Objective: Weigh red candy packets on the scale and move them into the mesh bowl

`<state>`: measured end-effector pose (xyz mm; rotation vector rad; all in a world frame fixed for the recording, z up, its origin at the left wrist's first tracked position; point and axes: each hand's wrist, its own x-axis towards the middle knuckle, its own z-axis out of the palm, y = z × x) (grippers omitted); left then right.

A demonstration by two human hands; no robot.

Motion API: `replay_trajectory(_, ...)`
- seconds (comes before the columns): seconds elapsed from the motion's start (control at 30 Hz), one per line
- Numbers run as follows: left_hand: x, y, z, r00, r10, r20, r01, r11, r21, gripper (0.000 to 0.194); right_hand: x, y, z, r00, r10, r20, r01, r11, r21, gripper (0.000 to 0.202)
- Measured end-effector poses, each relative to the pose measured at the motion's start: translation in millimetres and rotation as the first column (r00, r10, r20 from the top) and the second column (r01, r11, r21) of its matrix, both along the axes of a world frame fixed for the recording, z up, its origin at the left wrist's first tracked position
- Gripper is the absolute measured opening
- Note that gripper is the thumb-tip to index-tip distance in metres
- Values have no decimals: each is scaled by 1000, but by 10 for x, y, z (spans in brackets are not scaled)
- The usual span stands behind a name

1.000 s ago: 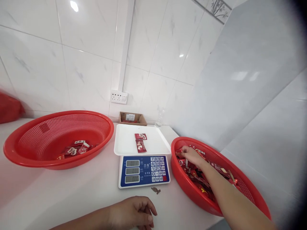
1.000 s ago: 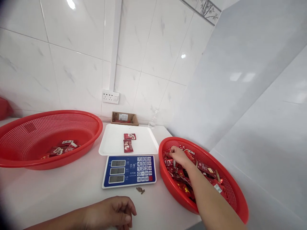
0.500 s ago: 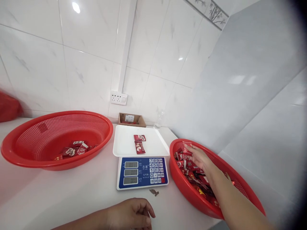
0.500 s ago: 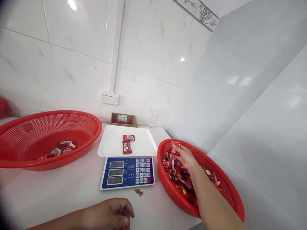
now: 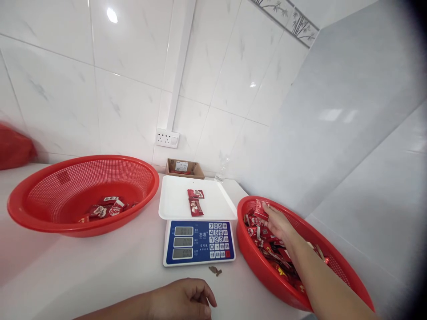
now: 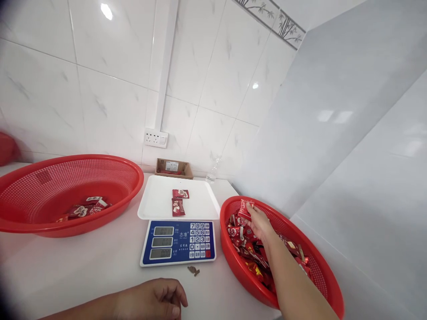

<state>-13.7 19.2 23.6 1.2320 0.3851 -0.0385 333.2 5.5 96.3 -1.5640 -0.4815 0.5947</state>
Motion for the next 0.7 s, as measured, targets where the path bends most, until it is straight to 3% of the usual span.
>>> replay_trajectory(0.3,-11,-24,15,1000,7,-16,-6,999,46,41,-19,-6,40,984,-38,176,40,999,-7,10)
replay_trajectory(0.47,3,6,-38,998,-1,-68,12,987,157,37,-140,35,190,954,-34,297,26,999,28,17)
replay_trajectory(0.6,27,30,-103,995,-5,-104,25,982,187,39,-464,182,402,926,69,371,-78,997,9,24)
replay_trajectory(0.7,29,34,-114,994,-19,-105,38,982,186,45,-769,359,495,853,213,476,-194,977,-89,27)
